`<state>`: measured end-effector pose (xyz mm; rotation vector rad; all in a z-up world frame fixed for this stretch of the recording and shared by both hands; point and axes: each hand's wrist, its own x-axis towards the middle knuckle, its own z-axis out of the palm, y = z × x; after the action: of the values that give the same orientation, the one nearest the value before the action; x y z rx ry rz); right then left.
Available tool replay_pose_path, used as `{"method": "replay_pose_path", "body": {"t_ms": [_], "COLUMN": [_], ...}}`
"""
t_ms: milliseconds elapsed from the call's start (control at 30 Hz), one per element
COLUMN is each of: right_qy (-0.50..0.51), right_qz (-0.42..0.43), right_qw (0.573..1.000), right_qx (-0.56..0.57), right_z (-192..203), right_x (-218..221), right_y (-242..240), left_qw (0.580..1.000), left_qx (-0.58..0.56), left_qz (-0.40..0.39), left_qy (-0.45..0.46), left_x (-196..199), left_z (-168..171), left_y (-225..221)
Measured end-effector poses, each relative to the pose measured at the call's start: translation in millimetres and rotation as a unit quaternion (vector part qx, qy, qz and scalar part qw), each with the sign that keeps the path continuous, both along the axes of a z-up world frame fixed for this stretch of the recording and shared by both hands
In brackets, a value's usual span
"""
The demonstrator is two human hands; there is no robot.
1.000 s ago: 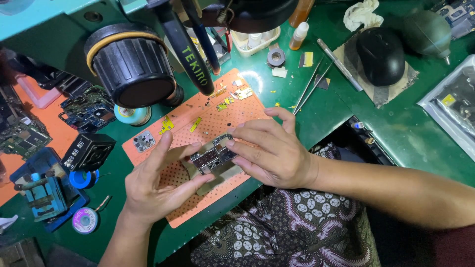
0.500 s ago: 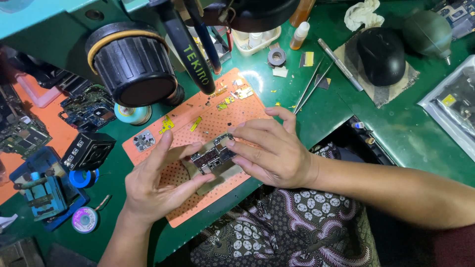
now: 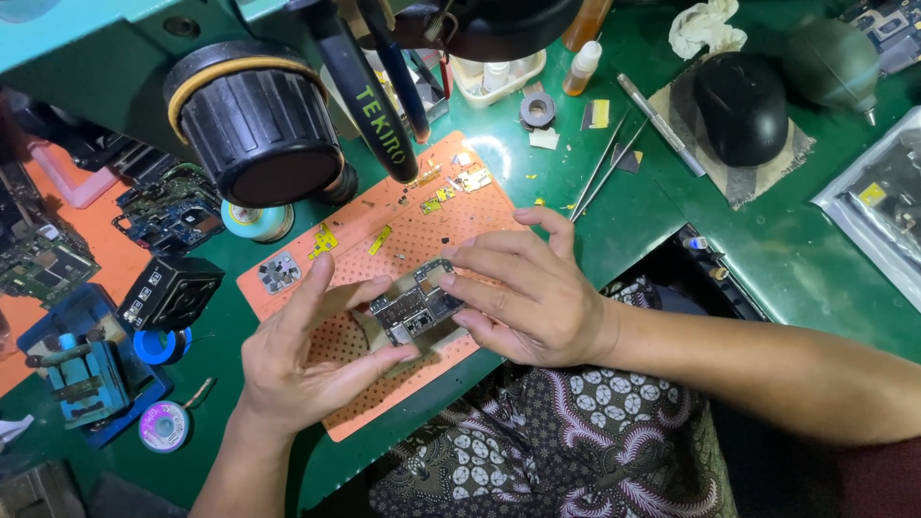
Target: Soldering internal connectors on a mobile phone motherboard using a soldering iron and tweezers at a repair station.
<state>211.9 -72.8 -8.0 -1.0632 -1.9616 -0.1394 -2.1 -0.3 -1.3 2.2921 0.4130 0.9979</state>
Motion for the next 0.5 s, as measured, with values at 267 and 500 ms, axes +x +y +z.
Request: {"method": "replay_pose_path", "body": {"t_ms": [267,500], "right_qy": [-0.002,-0.015], "right_qz": [-0.001,0.021], "right_qw": [1.0,0.999], "right_qx": [-0.006,-0.02], "right_z": [0.3,-3.7], "right_x": [0.4,-2.1], "right_y": [-0.4,3.0], "left_qw": [1.0,1.0], "left_qx": [-0.001,-0.005], "left_qz": [0.005,-0.009], "left_qy": [0.006,0.004], "left_x": [0.1,-4.0], "left_z": [0.9,-0.6], "left_y": [-0.3,3.2]}}
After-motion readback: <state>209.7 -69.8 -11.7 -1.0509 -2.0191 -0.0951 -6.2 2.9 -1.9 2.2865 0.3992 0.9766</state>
